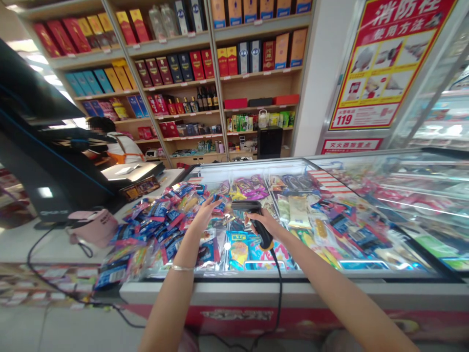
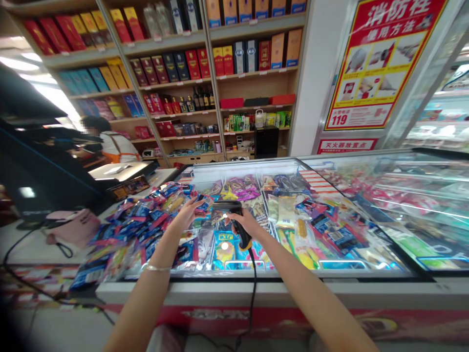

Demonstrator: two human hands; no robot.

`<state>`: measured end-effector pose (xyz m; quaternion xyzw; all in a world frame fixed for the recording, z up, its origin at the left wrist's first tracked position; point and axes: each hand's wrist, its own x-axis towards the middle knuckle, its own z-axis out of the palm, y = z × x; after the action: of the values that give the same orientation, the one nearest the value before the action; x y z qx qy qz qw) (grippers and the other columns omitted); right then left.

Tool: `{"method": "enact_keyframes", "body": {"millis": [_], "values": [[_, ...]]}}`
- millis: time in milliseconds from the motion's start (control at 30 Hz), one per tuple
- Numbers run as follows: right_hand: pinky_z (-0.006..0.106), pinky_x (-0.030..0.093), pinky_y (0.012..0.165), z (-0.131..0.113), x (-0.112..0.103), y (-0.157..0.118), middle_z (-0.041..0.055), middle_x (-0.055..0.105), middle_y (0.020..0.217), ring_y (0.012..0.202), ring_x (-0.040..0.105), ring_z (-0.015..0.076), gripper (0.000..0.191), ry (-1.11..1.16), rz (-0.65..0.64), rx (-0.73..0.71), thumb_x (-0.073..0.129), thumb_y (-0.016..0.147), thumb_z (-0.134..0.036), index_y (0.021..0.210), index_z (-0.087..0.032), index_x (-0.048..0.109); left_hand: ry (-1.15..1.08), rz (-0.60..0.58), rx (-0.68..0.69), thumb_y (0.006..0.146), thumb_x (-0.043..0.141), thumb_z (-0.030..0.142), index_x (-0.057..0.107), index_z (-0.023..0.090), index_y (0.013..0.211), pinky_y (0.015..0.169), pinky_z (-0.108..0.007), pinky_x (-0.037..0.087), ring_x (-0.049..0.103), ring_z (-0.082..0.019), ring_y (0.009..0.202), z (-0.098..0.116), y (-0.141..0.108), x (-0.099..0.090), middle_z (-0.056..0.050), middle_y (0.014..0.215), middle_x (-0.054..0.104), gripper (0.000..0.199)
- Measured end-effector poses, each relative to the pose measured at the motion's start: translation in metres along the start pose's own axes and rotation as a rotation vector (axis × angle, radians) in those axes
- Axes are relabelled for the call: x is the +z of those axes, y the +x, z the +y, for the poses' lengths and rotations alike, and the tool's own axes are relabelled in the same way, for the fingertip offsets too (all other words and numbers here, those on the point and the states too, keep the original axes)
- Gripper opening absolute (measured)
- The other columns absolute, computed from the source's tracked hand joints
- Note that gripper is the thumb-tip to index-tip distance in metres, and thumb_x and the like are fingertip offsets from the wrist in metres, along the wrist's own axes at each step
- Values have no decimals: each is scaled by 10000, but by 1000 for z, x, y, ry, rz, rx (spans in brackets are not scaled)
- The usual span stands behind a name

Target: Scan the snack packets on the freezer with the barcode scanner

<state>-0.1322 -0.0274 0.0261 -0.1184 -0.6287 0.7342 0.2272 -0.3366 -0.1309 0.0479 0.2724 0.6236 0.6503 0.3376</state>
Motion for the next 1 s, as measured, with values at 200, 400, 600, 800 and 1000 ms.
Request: {"method": "enact_keyframes", "body": {"millis": [200, 400, 600, 800, 1000], "values": [[241, 398, 370, -6, 0, -3, 47, 677, 690, 378, 516, 106, 231, -146, -50, 52, 657, 715, -373, 727, -151, 597, 288, -11, -30, 775, 655, 348, 669, 130, 1090, 425, -228, 479, 569, -109, 431, -2, 7, -8, -47, 796, 688, 384], [235, 391, 363, -10, 2, -5, 17, 637, 611, 369, 509, 106, 202, -184, -93, 60, 641, 722, -347, 722, -158, 573, 407, -25, -37, 736, 680, 410, 693, 125, 1046, 405, -226, 465, 561, -99, 418, -6, 11, -11, -42, 834, 694, 421], [232, 390, 361, -18, 5, -9, 5, 617, 613, 373, 512, 103, 176, -158, -90, 67, 632, 716, -317, 723, -155, 565, 402, -39, -56, 740, 668, 419, 679, 122, 1072, 403, -215, 447, 574, -103, 443, -4, 9, -12, -54, 849, 694, 446], [230, 379, 351, -22, 5, -11, -1, 613, 597, 370, 512, 109, 185, -118, -85, 69, 642, 706, -312, 766, -158, 558, 388, -52, -77, 755, 638, 376, 654, 110, 1115, 393, -222, 425, 605, -136, 444, -3, 8, -13, -72, 851, 703, 447], [234, 384, 355, -15, 1, -8, 25, 653, 650, 371, 519, 112, 215, -109, -81, 77, 657, 702, -330, 785, -153, 568, 392, -47, -67, 761, 630, 349, 669, 125, 1080, 402, -221, 437, 596, -131, 432, -4, 9, -13, -40, 752, 688, 392]]}}
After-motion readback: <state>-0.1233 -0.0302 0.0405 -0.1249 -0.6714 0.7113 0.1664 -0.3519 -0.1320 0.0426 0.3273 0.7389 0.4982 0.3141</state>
